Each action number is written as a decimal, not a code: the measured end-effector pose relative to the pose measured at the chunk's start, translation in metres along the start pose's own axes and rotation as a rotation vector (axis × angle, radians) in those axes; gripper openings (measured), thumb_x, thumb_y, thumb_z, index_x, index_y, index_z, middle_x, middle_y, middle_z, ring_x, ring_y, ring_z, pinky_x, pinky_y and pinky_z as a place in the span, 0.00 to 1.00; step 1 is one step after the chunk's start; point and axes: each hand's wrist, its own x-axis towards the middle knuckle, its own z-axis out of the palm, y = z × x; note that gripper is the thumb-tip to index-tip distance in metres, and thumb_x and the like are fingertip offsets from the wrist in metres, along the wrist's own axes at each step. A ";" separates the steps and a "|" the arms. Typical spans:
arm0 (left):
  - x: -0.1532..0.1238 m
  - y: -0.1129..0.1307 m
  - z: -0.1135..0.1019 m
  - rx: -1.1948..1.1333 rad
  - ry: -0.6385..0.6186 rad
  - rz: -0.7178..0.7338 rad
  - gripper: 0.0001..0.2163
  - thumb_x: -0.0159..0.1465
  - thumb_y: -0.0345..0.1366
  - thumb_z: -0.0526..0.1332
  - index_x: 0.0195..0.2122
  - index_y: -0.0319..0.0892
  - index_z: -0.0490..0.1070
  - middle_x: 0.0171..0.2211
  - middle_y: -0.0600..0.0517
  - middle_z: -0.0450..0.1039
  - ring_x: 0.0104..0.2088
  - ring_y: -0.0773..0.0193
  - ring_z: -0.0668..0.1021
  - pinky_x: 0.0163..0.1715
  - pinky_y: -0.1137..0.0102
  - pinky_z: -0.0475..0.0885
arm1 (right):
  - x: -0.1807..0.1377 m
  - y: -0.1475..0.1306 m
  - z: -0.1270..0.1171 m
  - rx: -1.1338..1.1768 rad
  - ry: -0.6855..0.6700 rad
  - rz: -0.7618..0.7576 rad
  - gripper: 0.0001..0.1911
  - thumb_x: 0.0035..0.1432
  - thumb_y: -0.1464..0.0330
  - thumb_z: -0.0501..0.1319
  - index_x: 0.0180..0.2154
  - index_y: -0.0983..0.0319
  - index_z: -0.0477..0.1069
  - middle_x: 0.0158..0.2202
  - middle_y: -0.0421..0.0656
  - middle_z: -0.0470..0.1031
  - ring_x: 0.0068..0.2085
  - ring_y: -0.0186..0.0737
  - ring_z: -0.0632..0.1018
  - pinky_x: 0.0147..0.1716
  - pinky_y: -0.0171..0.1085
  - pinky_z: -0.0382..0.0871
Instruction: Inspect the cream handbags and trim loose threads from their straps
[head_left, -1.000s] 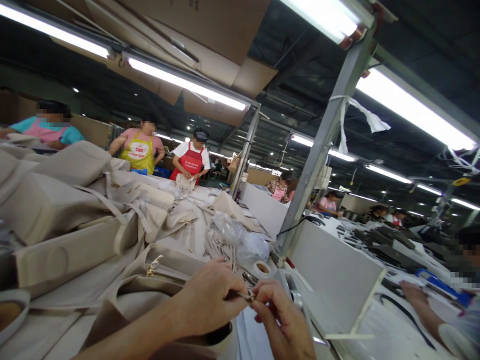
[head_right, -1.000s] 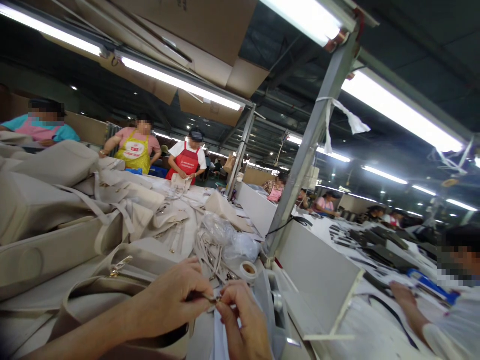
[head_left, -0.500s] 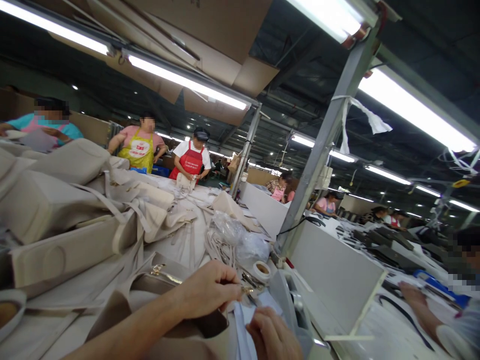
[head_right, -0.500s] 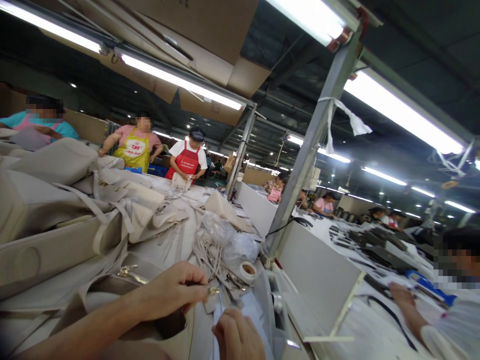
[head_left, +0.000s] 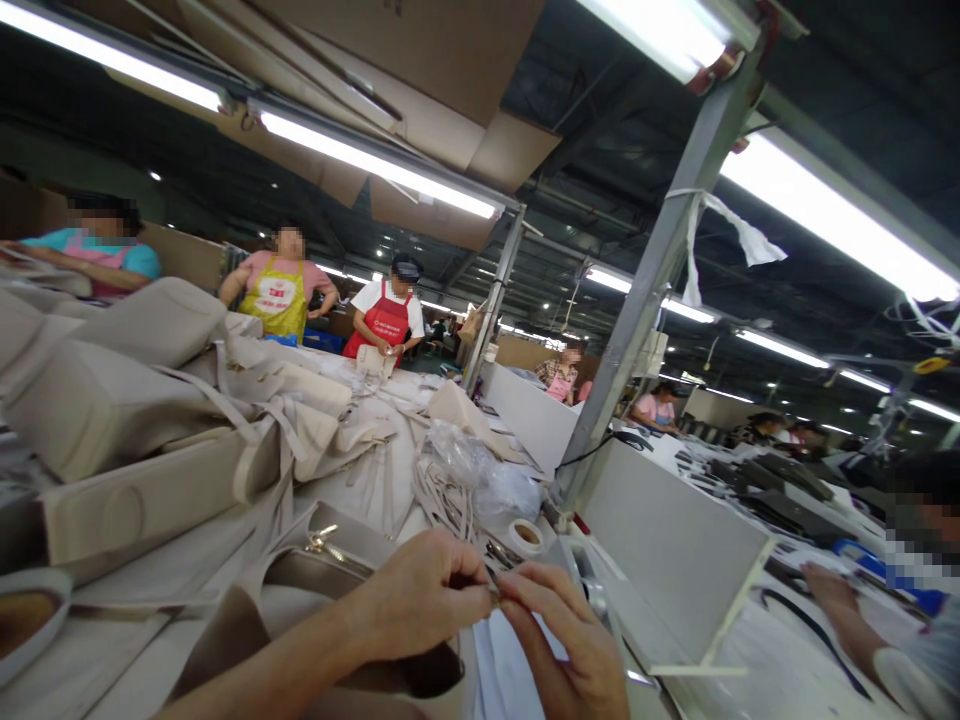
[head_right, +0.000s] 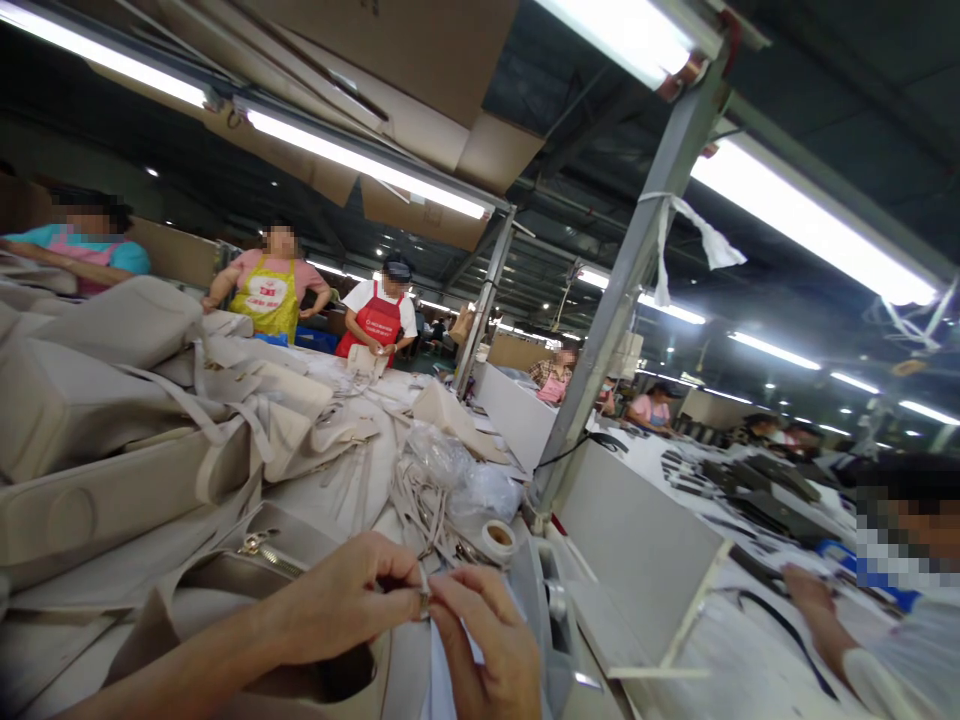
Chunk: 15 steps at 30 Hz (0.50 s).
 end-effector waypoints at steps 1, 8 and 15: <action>-0.001 0.001 -0.001 0.009 0.000 0.003 0.09 0.57 0.35 0.58 0.22 0.39 0.71 0.17 0.60 0.56 0.22 0.71 0.61 0.22 0.74 0.52 | 0.002 -0.001 0.001 0.013 -0.025 -0.006 0.10 0.63 0.73 0.61 0.45 0.56 0.76 0.39 0.44 0.79 0.40 0.35 0.82 0.41 0.28 0.77; -0.008 0.003 0.002 0.024 0.010 -0.007 0.07 0.56 0.34 0.57 0.23 0.40 0.71 0.17 0.60 0.60 0.21 0.70 0.63 0.22 0.73 0.53 | 0.004 -0.007 0.005 -0.294 0.038 -0.136 0.06 0.66 0.69 0.57 0.37 0.57 0.72 0.35 0.45 0.76 0.36 0.37 0.80 0.36 0.31 0.76; -0.009 -0.005 0.002 -0.157 0.047 -0.054 0.06 0.54 0.37 0.56 0.23 0.41 0.67 0.15 0.60 0.61 0.18 0.70 0.62 0.19 0.74 0.54 | -0.029 -0.004 0.030 -0.497 0.141 -0.205 0.06 0.64 0.72 0.58 0.34 0.58 0.71 0.33 0.45 0.80 0.33 0.40 0.79 0.35 0.36 0.73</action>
